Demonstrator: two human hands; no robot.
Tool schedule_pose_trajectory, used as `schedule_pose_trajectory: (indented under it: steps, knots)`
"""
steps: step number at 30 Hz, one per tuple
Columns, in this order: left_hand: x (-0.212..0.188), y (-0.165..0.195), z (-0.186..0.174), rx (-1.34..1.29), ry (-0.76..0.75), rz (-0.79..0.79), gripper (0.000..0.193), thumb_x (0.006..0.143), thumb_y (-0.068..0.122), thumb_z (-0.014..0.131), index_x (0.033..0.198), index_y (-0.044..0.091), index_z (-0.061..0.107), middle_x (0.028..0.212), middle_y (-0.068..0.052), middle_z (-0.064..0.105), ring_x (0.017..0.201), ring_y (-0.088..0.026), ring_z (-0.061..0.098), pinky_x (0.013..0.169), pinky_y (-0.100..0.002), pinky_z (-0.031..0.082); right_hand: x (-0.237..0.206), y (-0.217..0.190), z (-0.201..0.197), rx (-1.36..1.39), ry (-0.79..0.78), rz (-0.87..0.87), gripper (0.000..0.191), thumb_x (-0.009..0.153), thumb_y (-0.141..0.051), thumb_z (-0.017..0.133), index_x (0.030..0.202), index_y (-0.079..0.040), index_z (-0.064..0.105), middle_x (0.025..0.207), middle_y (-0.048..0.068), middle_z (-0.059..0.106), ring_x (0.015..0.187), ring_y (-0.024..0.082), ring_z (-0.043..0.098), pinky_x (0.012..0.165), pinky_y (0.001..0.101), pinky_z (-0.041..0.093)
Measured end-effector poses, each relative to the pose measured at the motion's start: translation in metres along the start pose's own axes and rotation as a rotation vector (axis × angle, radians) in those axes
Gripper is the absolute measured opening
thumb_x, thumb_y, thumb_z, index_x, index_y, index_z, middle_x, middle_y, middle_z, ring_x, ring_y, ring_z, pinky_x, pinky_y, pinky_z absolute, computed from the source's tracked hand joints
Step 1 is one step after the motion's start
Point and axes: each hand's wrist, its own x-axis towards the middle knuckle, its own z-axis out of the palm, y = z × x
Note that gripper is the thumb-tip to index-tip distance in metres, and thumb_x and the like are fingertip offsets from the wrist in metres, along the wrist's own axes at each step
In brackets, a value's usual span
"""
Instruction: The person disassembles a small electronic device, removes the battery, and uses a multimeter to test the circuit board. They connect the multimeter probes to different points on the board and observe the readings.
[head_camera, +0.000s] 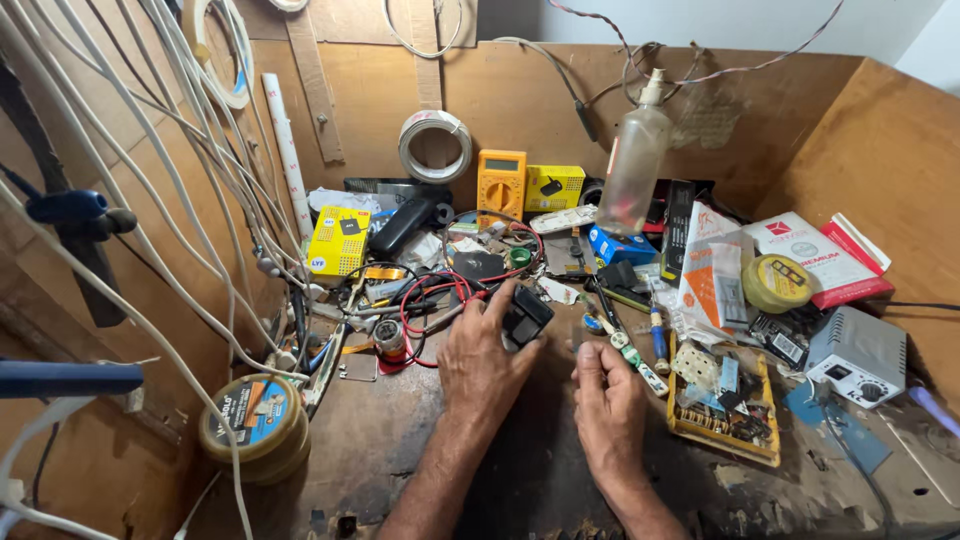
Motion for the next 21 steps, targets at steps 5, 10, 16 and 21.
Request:
schedule_pose_trajectory:
  steps: [5,10,16,21]
  knots:
    - [-0.002,-0.004,-0.007,0.087,-0.057,0.051,0.078,0.074,0.039,0.087,0.142,0.015,0.056,0.093,-0.013,0.065,0.09,-0.033,0.066,0.075,-0.048,0.054,0.003,0.006,-0.001,-0.009,-0.023,0.018,0.023,0.099,-0.025,0.063,0.101,-0.003,0.069,0.057,-0.003,0.048,0.04,0.005,0.041,0.034,0.0237,0.034]
    - [-0.007,-0.012,-0.003,0.06,-0.068,0.092,0.072,0.076,0.041,0.086,0.135,0.01,0.059,0.097,-0.013,0.067,0.091,-0.032,0.066,0.075,-0.047,0.054,0.025,0.005,-0.004,-0.242,-0.008,-0.118,0.021,0.096,-0.023,0.066,0.103,-0.004,0.073,0.065,0.001,0.068,0.046,0.007,0.059,0.036,0.0235,0.047]
    - [-0.01,-0.015,0.001,0.015,-0.003,0.173,0.071,0.071,0.04,0.088,0.129,0.008,0.062,0.103,-0.01,0.07,0.094,-0.032,0.066,0.079,-0.046,0.054,0.053,-0.011,-0.005,-0.578,-0.001,-0.288,0.019,0.091,-0.018,0.074,0.106,-0.007,0.079,0.087,0.008,0.08,0.062,0.015,0.073,0.055,0.0311,0.056]
    - [-0.01,-0.014,-0.001,0.042,-0.04,0.172,0.072,0.07,0.039,0.089,0.13,0.009,0.062,0.101,-0.009,0.069,0.093,-0.032,0.065,0.077,-0.046,0.055,0.047,-0.027,-0.002,-0.566,-0.021,-0.443,0.02,0.088,-0.015,0.077,0.106,-0.007,0.08,0.099,0.01,0.08,0.085,0.021,0.077,0.075,0.0329,0.059]
